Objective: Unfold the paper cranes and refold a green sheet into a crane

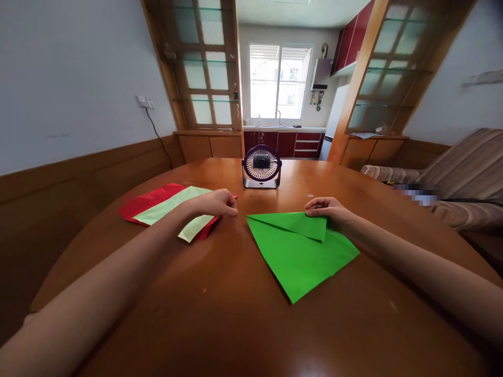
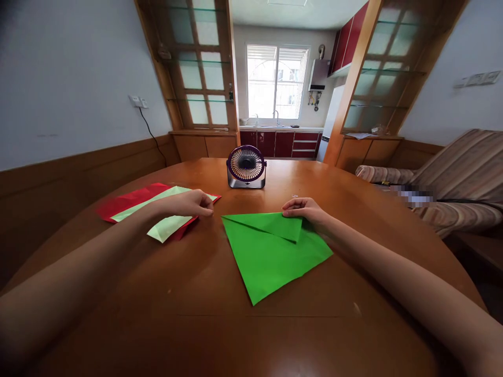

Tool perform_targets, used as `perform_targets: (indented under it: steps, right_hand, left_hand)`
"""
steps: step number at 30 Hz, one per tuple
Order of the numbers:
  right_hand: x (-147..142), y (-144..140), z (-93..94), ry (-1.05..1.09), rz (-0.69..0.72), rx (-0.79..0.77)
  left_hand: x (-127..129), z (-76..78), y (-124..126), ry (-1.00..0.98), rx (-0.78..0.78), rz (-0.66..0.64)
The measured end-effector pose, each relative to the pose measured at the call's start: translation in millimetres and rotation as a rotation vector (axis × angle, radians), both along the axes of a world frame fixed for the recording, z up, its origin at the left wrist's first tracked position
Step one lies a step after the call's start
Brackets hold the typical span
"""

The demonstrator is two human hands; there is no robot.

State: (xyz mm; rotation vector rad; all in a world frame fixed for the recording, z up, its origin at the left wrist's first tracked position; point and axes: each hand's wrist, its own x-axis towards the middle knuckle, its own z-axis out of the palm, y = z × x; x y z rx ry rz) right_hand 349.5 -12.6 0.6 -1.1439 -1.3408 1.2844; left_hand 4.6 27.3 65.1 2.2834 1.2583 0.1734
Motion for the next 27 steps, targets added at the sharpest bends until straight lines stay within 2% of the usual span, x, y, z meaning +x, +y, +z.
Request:
perform_targets:
  steps: [3,8,11,13,15,19,22,23,24,27]
  right_hand:
    - [-2,0,-2.8,0.007,0.021,-0.003]
    - [-11,-6,-5.8,0.018,0.060,0.005]
    - [-15,-8,-6.5,-0.008,0.057,0.032]
    - [-16,-8,-7.1,-0.062,0.046,0.077]
    - [-17,-7,-7.5,-0.152,-0.009,0.192]
    - [-19,-10,-4.1,-0.394,-0.212,0.664]
    - [-26,-24,3.3,-0.568,-0.307,0.966]
    - [-29,-30,5.7,-0.614,-0.287,1.015]
    - [-33,-36,7.6,-0.667,-0.196,1.030]
    - [-44,-49,8.4,-0.843,0.217,0.954]
  left_hand:
    - [10,-5.4,-3,-0.105,0.125,0.035]
    - [41,-18.8,-25,-0.211,0.095,-0.290]
    - [50,-26.8,-32,-0.237,0.078,-0.345]
    - [51,-32.5,-31,-0.276,0.058,-0.307]
    - [50,-39.2,-27,-0.317,0.020,-0.212]
    - [47,-52.2,-18,-0.367,-0.035,0.089]
    - [45,-57.1,-17,-0.373,-0.025,0.229]
    - [44,-57.8,-18,-0.376,-0.023,0.247]
    - [43,-58.2,-19,-0.381,-0.021,0.255]
    - [38,-58.4,-26,-0.414,-0.022,0.282]
